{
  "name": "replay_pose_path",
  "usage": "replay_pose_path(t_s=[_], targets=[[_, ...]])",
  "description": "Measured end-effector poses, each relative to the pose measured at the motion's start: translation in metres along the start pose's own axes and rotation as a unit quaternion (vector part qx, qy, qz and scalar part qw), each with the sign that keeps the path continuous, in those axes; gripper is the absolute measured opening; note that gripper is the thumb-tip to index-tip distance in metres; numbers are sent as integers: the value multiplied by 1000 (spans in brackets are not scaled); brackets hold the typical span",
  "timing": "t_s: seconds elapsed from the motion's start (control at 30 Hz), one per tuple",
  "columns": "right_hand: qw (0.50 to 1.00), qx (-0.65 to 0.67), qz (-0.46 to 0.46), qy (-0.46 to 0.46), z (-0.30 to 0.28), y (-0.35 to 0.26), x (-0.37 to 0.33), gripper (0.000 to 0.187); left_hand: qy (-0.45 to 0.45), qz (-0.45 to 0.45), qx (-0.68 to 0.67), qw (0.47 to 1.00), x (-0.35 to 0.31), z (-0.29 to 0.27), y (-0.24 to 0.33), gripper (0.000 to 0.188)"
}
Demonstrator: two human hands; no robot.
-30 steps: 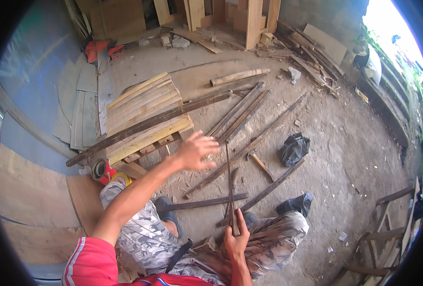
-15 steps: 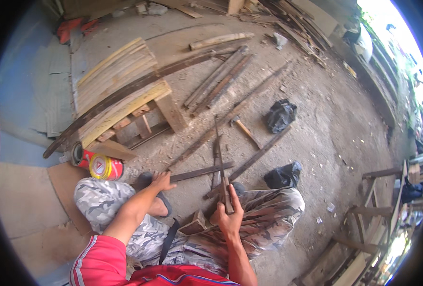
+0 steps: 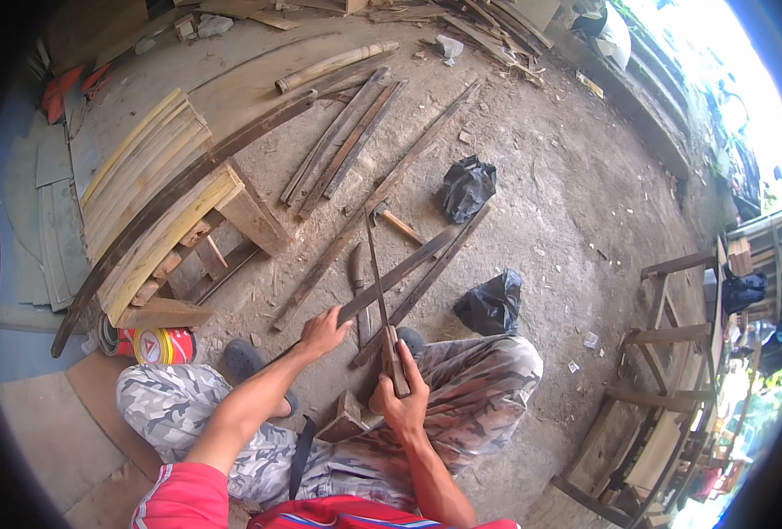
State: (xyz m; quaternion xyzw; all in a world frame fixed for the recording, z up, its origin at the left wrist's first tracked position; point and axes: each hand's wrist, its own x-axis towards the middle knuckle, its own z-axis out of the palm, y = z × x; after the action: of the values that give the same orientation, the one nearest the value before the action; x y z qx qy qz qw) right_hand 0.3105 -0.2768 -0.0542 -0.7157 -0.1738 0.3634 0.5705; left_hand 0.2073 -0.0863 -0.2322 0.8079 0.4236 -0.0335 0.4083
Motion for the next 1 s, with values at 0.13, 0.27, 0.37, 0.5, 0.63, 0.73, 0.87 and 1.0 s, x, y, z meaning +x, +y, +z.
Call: replay_pose_path(t_s=[0.13,0.27,0.37,0.5,0.63,0.73,0.87,1.0], targets=[[1000,19,0,5,1,3,0,66,87,136,-103,981,38,13,29,61],[1000,30,1,9,1,3,1,66,92,246,-130,956,59,6,33,62],[999,13,-26,17,-3,7,4,65,17,117,-107,987,41,5,23,61],[996,-28,-87,-1,2,14,6,63,-26,-47,71,996,1,41,-43,72],[996,-39,-79,-3,-3,13,2,62,-165,-146,106,970,-24,63,-79,71],[995,-54,-86,15,-11,18,0,61,-169,-141,111,969,-36,79,-83,67],[996,-68,-59,25,-14,7,-4,64,-118,-158,113,974,-34,99,-97,63],[990,-95,-93,44,-16,16,1,63,-140,-145,117,972,-19,97,-80,64]])
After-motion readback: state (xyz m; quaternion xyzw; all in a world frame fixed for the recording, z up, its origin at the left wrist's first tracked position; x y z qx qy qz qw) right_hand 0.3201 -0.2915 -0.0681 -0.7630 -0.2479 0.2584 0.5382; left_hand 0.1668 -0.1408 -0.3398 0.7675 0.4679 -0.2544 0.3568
